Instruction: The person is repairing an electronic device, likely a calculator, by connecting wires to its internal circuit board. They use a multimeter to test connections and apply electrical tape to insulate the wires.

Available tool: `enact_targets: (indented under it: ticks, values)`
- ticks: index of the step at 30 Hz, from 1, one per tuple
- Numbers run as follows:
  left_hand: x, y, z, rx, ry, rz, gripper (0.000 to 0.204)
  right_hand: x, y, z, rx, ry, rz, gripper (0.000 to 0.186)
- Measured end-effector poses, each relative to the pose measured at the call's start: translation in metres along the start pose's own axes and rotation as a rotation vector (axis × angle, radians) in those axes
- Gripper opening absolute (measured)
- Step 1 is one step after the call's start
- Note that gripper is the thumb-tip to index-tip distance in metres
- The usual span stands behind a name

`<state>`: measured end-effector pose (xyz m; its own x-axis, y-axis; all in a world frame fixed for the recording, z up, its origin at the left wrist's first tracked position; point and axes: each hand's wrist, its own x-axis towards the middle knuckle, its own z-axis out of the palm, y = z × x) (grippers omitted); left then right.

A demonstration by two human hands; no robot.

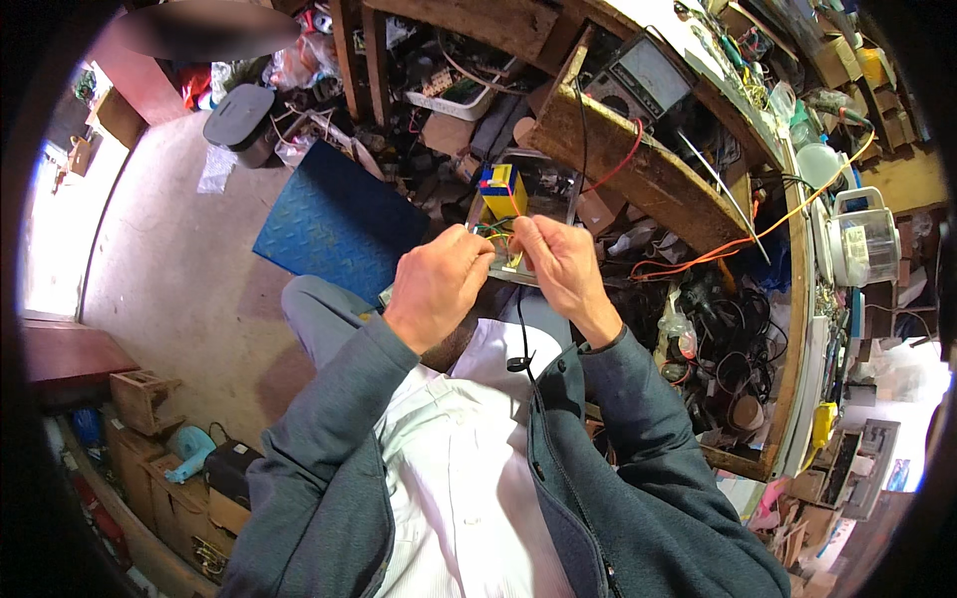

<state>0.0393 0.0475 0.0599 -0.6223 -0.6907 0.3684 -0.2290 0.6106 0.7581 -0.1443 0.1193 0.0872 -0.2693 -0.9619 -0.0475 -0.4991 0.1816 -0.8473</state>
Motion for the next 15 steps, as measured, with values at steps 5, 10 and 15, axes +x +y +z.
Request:
enact_targets:
  ticks: [5,10,15]
  values:
    - [0.004,-0.002,-0.005,-0.079,-0.064,-0.082,0.011,0.002,-0.001,-0.003,-0.324,0.096,-0.654,0.021]
    - [0.004,-0.009,-0.006,-0.128,-0.114,-0.096,0.013,-0.001,0.005,-0.002,-0.544,0.008,-0.773,0.025]
    - [0.001,-0.014,-0.002,-0.259,-0.151,-0.142,0.013,-0.001,-0.001,0.008,-0.520,-0.007,-0.668,0.013]
